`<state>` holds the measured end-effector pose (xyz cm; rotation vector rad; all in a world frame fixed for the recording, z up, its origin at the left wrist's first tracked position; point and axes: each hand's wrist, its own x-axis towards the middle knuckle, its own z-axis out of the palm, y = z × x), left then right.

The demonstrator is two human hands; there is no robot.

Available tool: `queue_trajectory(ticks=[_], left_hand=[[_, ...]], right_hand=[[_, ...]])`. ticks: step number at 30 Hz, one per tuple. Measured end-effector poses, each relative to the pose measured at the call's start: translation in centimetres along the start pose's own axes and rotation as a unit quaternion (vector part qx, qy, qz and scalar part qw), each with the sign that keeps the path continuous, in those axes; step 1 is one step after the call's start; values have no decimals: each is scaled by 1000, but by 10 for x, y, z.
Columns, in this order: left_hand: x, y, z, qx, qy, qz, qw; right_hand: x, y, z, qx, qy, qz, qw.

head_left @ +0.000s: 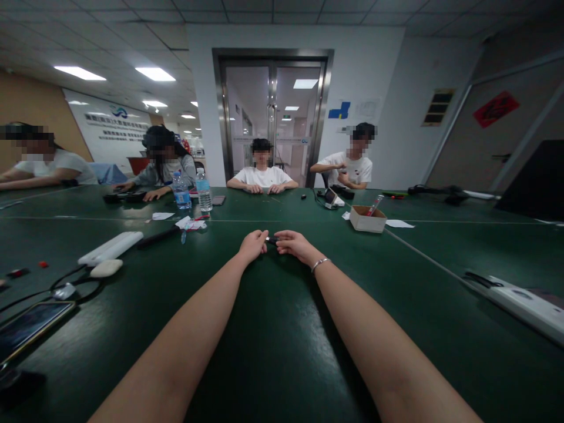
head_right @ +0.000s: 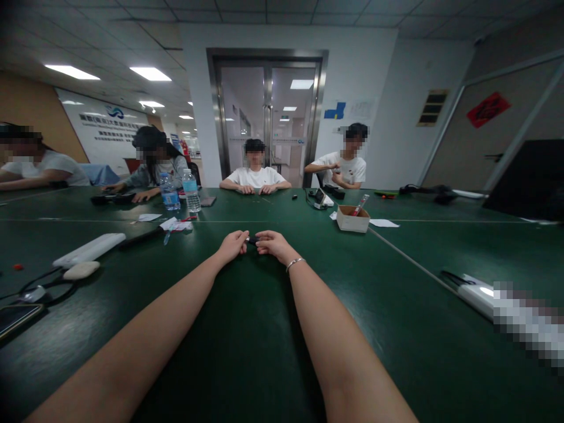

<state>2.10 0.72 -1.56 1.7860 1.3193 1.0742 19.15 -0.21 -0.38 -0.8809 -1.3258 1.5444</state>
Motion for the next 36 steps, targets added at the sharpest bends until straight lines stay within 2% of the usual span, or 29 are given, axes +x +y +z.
queue_trajectory(ticks=[5, 10, 13, 19, 28, 36], left_hand=[[-1, -1, -1, 47, -3, -6, 999], [1, -3, 0, 61, 27, 14, 998], [1, -2, 1, 36, 35, 21, 998], [1, 4, 0, -55, 11, -20, 998], [5, 3, 2, -95, -7, -26, 995], [1, 8, 1, -79, -13, -33, 996]], right_hand=[[-1, -2, 1, -9, 8, 7, 1000], [-2, -4, 4, -11, 29, 23, 999], [-2, -4, 5, -8, 32, 19, 999], [-1, -2, 5, -1, 33, 14, 999], [0, -1, 4, 1, 35, 13, 999], [-1, -2, 5, -1, 35, 12, 999]])
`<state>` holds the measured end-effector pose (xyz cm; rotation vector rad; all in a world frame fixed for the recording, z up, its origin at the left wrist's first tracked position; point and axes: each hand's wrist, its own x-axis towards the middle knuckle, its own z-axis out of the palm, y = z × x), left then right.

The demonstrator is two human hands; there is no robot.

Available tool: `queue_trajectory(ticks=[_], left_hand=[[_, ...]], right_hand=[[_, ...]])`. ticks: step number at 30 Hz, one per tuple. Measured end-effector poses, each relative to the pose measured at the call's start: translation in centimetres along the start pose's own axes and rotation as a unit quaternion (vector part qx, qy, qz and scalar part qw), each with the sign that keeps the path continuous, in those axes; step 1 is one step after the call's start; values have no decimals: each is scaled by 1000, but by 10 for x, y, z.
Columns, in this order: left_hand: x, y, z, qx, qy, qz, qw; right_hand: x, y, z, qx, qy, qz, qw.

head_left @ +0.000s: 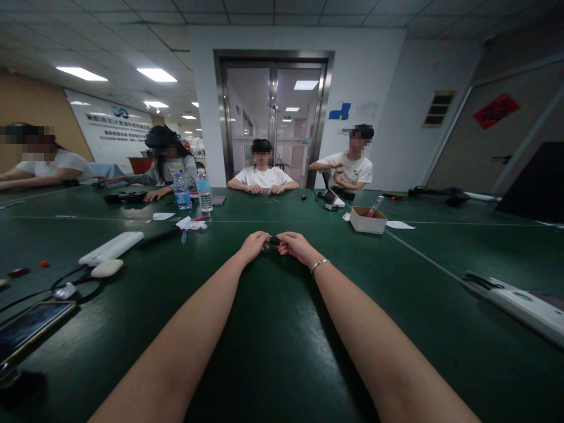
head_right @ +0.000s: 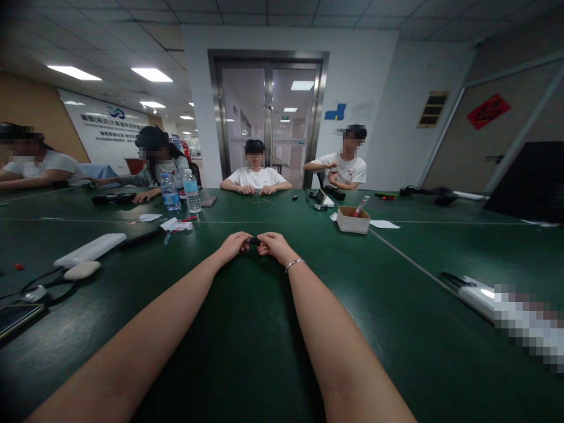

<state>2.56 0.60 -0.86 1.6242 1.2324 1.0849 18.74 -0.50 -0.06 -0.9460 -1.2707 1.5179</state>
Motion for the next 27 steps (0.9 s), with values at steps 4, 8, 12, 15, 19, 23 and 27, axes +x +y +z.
queue_trajectory(ticks=[4, 8, 12, 15, 19, 23, 27], left_hand=[[0, 0, 0, 7, 3, 7, 1000], [0, 0, 0, 19, -3, -2, 1000], [0, -1, -1, 30, 0, 23, 999], [-1, 0, -1, 14, -3, 15, 1000], [-1, 0, -2, 18, -4, 16, 1000], [-2, 1, -3, 14, -9, 7, 1000], [-4, 3, -3, 17, -13, 8, 1000]], right_hand=[[2, 2, -1, -6, 2, -1, 1000], [4, 3, -2, -9, -1, 0, 1000], [2, 2, -2, -6, -2, -1, 1000], [2, 1, -1, -6, -1, 0, 1000], [2, 1, -1, -6, 0, 3, 1000], [2, 1, -2, -5, 2, 4, 1000], [2, 1, -2, -3, -1, 3, 1000]])
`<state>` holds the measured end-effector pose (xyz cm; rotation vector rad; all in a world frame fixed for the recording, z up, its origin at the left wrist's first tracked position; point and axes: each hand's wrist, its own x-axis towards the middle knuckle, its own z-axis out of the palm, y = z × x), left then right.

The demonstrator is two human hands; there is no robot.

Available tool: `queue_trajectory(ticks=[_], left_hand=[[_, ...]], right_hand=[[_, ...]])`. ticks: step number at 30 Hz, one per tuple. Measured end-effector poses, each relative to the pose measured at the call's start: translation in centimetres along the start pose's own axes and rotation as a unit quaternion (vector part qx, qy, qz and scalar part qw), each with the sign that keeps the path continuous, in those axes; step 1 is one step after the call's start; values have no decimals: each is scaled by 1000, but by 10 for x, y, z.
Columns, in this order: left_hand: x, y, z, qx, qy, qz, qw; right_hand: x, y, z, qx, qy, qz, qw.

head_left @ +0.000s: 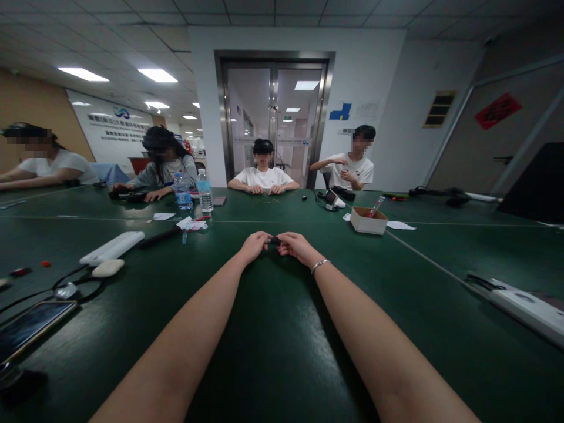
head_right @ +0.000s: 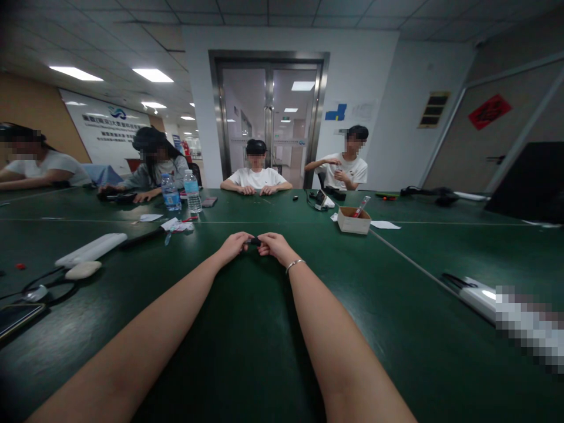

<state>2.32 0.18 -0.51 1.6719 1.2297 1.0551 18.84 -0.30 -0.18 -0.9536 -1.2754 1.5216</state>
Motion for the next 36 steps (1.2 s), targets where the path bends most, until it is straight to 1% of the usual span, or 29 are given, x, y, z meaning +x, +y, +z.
queue_trajectory(ticks=[4, 6, 12, 16, 21, 24, 28, 31, 36], left_hand=[[-1, 2, 2, -3, 14, -13, 1000], [-1, 2, 2, -5, 17, -9, 1000], [0, 0, 2, -9, 16, -11, 1000], [0, 0, 1, 1, 12, 5, 1000], [-1, 2, 2, -9, 8, -15, 1000], [0, 0, 2, -8, -2, -8, 1000], [3, -5, 1, -10, 0, -7, 1000], [4, -6, 1, -5, -1, 9, 1000], [1, 0, 1, -10, 0, -11, 1000]], right_hand=[[0, 0, 1, 9, 2, -3, 1000], [-1, 0, 1, 9, 3, -3, 1000], [-1, -1, 1, 6, 4, 2, 1000], [-1, 0, 1, 3, 0, -1, 1000], [0, 0, 0, 3, -3, -4, 1000], [0, 0, 0, 3, -4, -3, 1000], [0, 0, 0, 6, -7, -7, 1000], [1, 1, 0, 3, -4, -5, 1000], [1, 1, 0, 7, 5, -7, 1000]])
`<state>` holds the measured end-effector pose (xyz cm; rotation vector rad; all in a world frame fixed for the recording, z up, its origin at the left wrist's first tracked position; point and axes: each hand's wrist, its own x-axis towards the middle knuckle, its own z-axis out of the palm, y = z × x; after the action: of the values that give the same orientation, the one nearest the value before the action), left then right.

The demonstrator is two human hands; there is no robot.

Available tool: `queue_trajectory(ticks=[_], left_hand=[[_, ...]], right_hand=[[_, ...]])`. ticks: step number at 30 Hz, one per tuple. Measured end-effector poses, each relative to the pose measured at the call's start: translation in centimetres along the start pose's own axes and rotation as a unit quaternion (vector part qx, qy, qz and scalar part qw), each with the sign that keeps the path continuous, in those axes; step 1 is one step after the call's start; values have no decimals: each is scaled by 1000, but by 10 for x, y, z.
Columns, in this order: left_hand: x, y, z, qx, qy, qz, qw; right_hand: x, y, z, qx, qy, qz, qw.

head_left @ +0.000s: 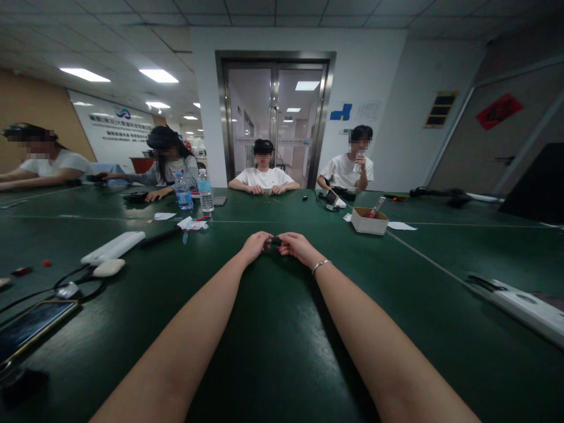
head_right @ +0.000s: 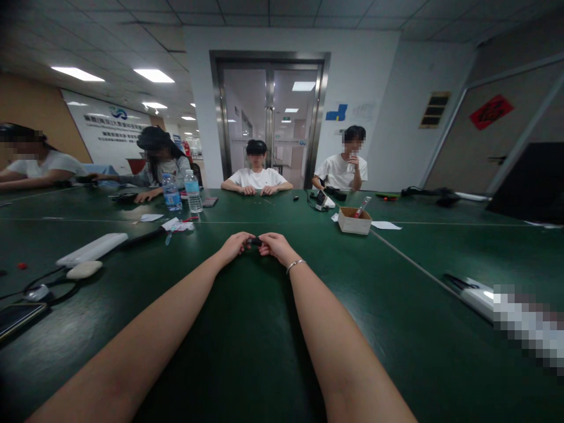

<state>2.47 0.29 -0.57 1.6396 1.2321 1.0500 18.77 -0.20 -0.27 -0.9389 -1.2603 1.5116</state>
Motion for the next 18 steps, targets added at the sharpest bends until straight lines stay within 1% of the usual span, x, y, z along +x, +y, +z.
queue_trajectory(ticks=[3, 7, 11, 14, 18], left_hand=[[-2, 2, 0, 2, -1, 4, 1000], [-3, 2, 0, -6, 4, -7, 1000], [-2, 0, 0, -4, 2, 9, 1000], [-1, -1, 0, -8, 11, 1, 1000], [0, -2, 0, -8, 2, 9, 1000]], right_hand=[[0, 0, 1, 0, 1, 3, 1000], [-1, -1, 1, 2, -1, 5, 1000], [-2, -2, 1, -2, -2, 6, 1000], [-2, -2, 1, -4, 1, 6, 1000], [-1, -1, 0, -2, -3, 7, 1000]])
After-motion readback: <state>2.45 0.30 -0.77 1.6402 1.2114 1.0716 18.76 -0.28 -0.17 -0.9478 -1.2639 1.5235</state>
